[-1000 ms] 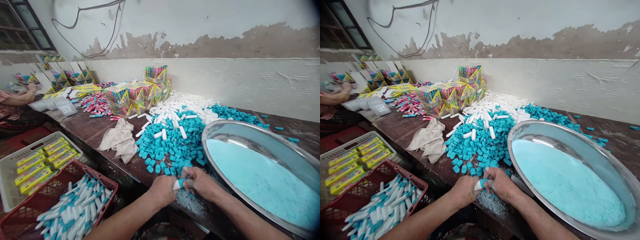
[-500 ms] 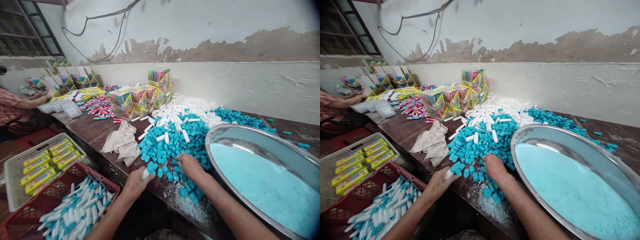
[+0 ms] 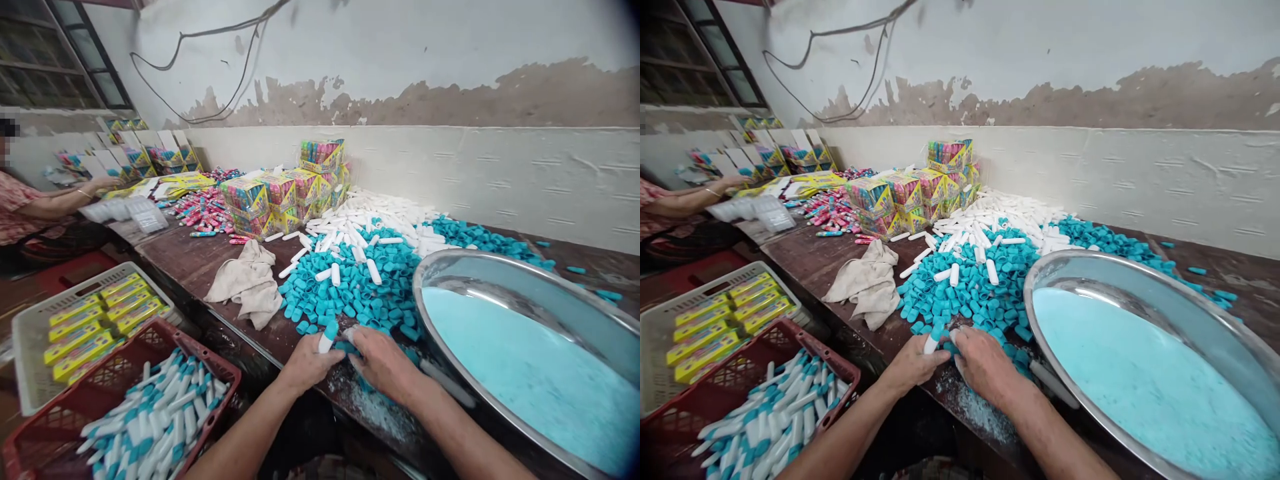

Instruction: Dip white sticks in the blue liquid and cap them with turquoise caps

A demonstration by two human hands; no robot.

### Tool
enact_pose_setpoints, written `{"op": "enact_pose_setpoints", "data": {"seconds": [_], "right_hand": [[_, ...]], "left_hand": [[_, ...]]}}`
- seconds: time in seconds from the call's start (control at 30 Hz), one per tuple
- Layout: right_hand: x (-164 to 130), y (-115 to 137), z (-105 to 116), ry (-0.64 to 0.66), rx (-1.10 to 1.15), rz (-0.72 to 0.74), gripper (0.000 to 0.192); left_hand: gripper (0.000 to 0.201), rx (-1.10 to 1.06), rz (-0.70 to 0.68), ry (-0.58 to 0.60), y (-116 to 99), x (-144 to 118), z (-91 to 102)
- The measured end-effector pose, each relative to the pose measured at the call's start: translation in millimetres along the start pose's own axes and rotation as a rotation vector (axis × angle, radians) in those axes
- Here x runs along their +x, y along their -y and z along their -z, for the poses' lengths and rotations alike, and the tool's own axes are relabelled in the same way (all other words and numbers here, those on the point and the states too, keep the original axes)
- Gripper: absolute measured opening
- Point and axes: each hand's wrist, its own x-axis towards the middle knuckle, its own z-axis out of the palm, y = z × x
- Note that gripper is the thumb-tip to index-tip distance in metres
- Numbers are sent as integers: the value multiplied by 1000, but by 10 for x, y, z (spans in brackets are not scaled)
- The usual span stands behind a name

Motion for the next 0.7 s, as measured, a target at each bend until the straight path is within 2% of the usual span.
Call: {"op": "enact_pose_setpoints", "data": {"seconds": [0.1,0.2,0.27,0.33,0.43,0.5,0.57,0.7], "right_hand": [[-150,22,-27,-90,231,-70,24],[-250,17,-58,-146,374,-139,15],[-301,2,-53,-158,410,-156,11],[-346,-19,-6,-180,473,-212,11],[-395,-43,121,-176,702,-306,14],[-410,-39,194,-146,805,-324,14],[-415,-22,216,-100,816,-316,12],[-427,-1,124,40,903,-334,10]], "left_hand": [[41,-242,77,74,63,-8,-94],[39,-249,107,82,80,-38,-143],[37,-124,79,84,52,-58,-149],[32,68,-5,50,-1,-80,-139],[23,399,-78,4,-77,-123,-125],[22,576,-55,45,-97,-153,-136],[22,705,-38,112,-94,-177,-167],[22,912,-47,184,-85,-185,-236]]}}
